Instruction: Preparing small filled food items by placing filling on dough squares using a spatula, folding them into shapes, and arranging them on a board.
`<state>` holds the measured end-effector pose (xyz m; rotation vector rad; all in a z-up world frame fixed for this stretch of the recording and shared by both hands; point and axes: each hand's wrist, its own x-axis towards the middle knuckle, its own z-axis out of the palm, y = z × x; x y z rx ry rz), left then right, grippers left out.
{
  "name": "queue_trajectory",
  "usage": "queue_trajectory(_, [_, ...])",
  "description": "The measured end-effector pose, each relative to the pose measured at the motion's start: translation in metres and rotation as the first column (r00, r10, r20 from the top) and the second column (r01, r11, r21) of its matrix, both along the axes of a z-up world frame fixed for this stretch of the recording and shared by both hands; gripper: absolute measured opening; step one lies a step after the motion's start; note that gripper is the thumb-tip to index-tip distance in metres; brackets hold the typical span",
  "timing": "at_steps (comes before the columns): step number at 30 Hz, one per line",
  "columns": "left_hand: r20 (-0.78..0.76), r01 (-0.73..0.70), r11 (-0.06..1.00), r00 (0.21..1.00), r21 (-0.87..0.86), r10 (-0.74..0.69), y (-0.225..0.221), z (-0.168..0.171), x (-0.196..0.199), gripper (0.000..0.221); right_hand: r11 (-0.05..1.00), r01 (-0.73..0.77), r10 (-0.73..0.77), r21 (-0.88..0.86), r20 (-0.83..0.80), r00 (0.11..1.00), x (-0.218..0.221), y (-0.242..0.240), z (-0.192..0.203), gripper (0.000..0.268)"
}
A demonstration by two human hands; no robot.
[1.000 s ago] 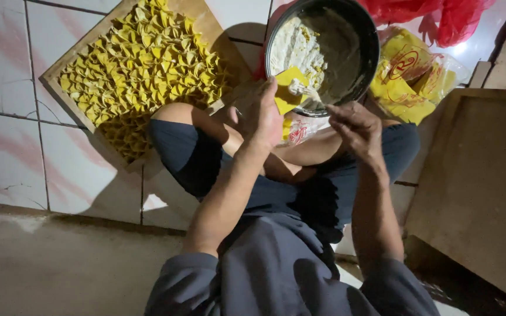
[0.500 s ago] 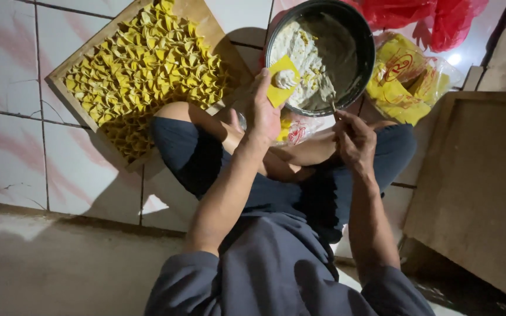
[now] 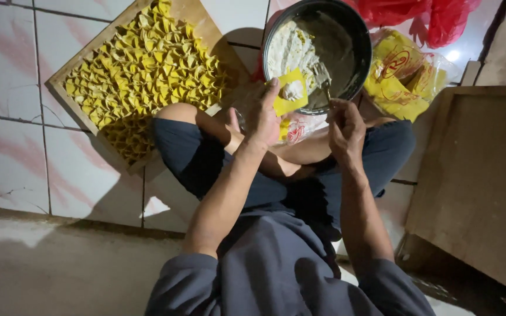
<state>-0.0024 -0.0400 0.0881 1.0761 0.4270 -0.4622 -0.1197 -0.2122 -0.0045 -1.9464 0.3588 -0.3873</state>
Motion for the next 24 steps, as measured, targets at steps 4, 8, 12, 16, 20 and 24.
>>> queue_trajectory(4, [-0.094, 0.038, 0.99, 0.994, -0.136, -0.052, 0.001, 0.011, -0.005, 0.033, 0.973, -0.065, 0.068, 0.222, -0.005, 0.998, 0.015, 0.006, 0.021, 0.015])
queue_trajectory(8, [-0.098, 0.146, 0.978, 0.982, -0.148, -0.162, -0.001, -0.044, -0.012, 0.022, 0.932, -0.232, 0.179, 0.279, 0.204, 0.962, 0.036, 0.013, 0.035, 0.014])
queue_trajectory(12, [-0.074, 0.176, 0.966, 0.979, -0.19, -0.192, 0.004, -0.004, -0.014, 0.026, 0.837, -0.25, 0.173, 0.487, 0.199, 0.965, 0.02, 0.0, 0.003, 0.03])
queue_trajectory(16, [0.084, 0.375, 0.895, 0.927, -0.243, -0.365, 0.019, 0.018, -0.016, 0.046, 0.854, -0.095, 0.049, 0.512, 0.103, 0.993, 0.014, -0.009, -0.003, 0.015])
queue_trajectory(20, [0.424, 0.443, 0.889, 0.832, -0.117, -0.358, 0.022, -0.014, -0.026, 0.055, 0.883, -0.049, -0.018, 0.467, 0.139, 0.99, 0.008, -0.01, -0.007, 0.03])
queue_trajectory(24, [0.454, 0.275, 0.945, 0.829, 0.174, -0.325, 0.019, -0.059, -0.035, 0.034, 0.911, -0.05, 0.004, 0.408, 0.114, 0.994, 0.015, -0.003, 0.016, 0.019])
